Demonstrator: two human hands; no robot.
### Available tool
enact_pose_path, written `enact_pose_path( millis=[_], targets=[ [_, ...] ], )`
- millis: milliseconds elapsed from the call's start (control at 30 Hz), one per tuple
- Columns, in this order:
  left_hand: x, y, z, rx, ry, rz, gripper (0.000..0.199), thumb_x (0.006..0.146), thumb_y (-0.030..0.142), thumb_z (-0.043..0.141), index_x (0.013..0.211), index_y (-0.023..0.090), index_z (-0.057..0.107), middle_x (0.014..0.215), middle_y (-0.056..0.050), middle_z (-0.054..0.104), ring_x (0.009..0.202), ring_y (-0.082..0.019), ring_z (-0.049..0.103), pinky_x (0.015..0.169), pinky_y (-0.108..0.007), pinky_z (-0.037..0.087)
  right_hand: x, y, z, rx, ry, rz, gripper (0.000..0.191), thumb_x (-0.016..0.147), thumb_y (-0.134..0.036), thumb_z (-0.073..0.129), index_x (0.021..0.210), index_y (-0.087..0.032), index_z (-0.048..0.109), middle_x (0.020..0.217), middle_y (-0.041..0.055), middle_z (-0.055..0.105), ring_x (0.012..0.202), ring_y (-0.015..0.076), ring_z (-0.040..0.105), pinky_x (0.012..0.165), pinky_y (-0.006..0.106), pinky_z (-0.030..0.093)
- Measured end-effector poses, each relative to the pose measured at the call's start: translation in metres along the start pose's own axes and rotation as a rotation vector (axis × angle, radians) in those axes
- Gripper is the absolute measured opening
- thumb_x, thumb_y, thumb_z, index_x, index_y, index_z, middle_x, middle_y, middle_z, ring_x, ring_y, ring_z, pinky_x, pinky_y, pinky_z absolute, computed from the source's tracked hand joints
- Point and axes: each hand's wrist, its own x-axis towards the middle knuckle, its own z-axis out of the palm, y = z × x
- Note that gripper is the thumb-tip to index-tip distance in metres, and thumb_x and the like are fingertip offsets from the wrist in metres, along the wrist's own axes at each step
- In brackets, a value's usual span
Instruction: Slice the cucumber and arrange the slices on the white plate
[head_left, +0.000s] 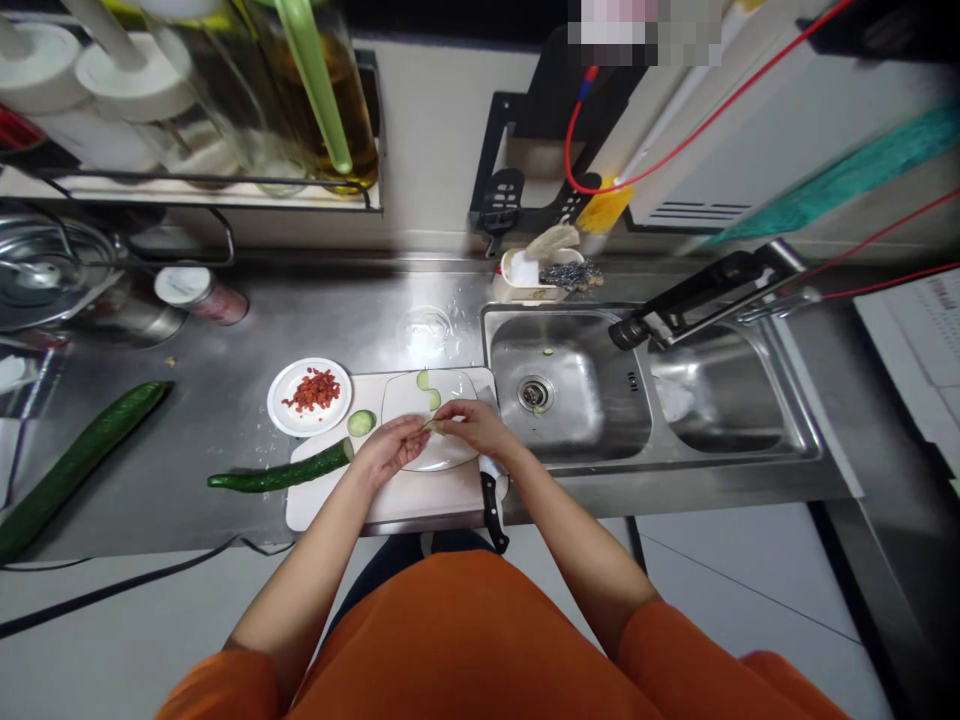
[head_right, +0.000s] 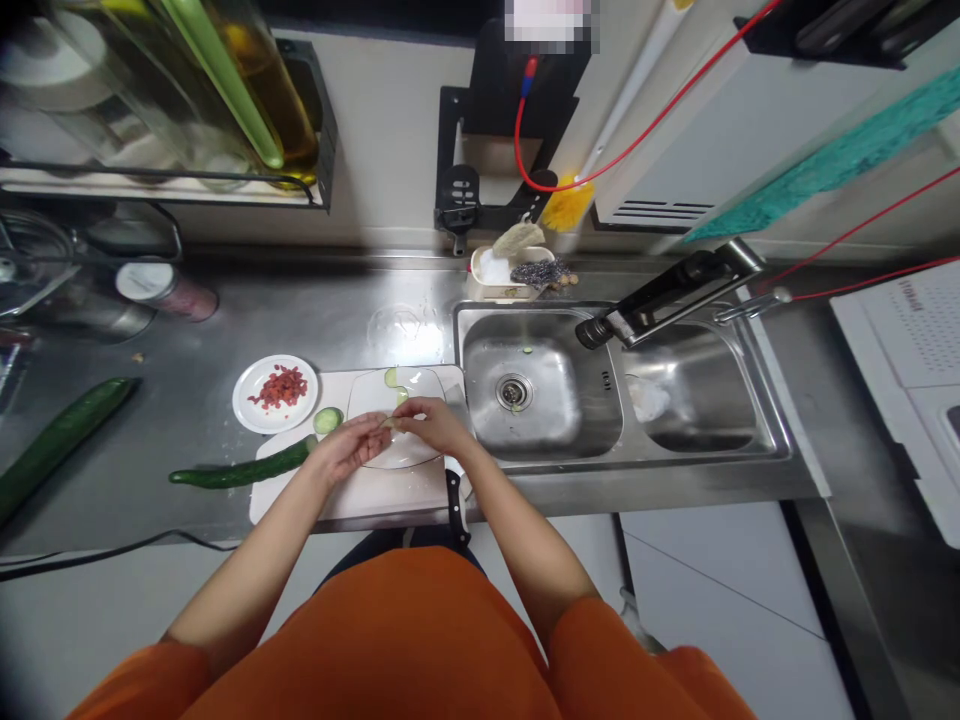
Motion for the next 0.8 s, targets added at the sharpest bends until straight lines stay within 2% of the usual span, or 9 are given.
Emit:
enact_pose_path(
  millis=[67,167,267,367,567,800],
  targets=[
    [0.004,0.002,0.001,-0.013,0.036,0.055,0.024,0.066,0.011,0.074,0.085,0.013,0.06,0.068,-0.001,0.063,0.055,-0.006,0.058,0.058,-0.018,0.05,0.004,0.001,-0.005,-0.008,0.008,0.0,0.02,0.069,-0.033,0.067,0.081,-0.017,0.07,0.077,0.0004,0.066,0.072,0.0128,0.056,0.067,0.025,0.042],
    [0.012,0.005,0.002,0.054,0.092,0.17,0.035,0.058,0.015,0.078,0.089,0.013,0.063,0.063,0.002,0.061,0.049,-0.004,0.051,0.051,-0.017,0.044,0.016,0.006,-0.013,-0.082,0.052,-0.002,0.018,0.07,-0.029,0.065,0.08,-0.016,0.07,0.074,-0.0001,0.066,0.07,0.0123,0.056,0.068,0.025,0.042],
    [0.022,0.007,0.002,0.198,0.159,0.307,0.037,0.054,0.024,0.078,0.086,0.013,0.063,0.059,0.003,0.059,0.046,-0.005,0.046,0.045,-0.018,0.034,0.033,0.011,-0.018,-0.271,0.138,0.004,0.012,0.07,-0.025,0.064,0.076,-0.017,0.07,0.068,-0.0015,0.064,0.065,0.0114,0.054,0.064,0.023,0.039],
    [0.031,0.008,0.003,0.386,0.263,0.392,0.033,0.057,0.03,0.074,0.084,0.015,0.063,0.06,0.002,0.061,0.05,-0.008,0.051,0.05,-0.02,0.037,0.051,0.011,-0.021,-0.475,0.17,-0.015,0.008,0.072,-0.022,0.063,0.073,-0.018,0.07,0.064,-0.0025,0.062,0.063,0.0113,0.053,0.061,0.022,0.036],
    [0.035,0.014,0.011,0.642,0.405,0.487,0.034,0.067,0.029,0.063,0.099,0.019,0.063,0.063,0.002,0.065,0.058,-0.013,0.058,0.063,-0.025,0.044,0.077,0.003,-0.02,-0.72,0.148,-0.084,0.01,0.074,-0.017,0.06,0.074,-0.02,0.07,0.063,-0.002,0.063,0.067,0.0134,0.054,0.063,0.023,0.035],
    [0.034,0.016,0.01,0.754,0.462,0.499,0.029,0.069,0.026,0.059,0.097,0.02,0.064,0.06,0.004,0.064,0.06,-0.014,0.059,0.067,-0.025,0.043,0.082,0.0,-0.015,-0.797,0.131,-0.063,0.012,0.076,-0.015,0.058,0.074,-0.02,0.069,0.071,0.0005,0.067,0.074,0.0157,0.055,0.069,0.024,0.037]
  ],
)
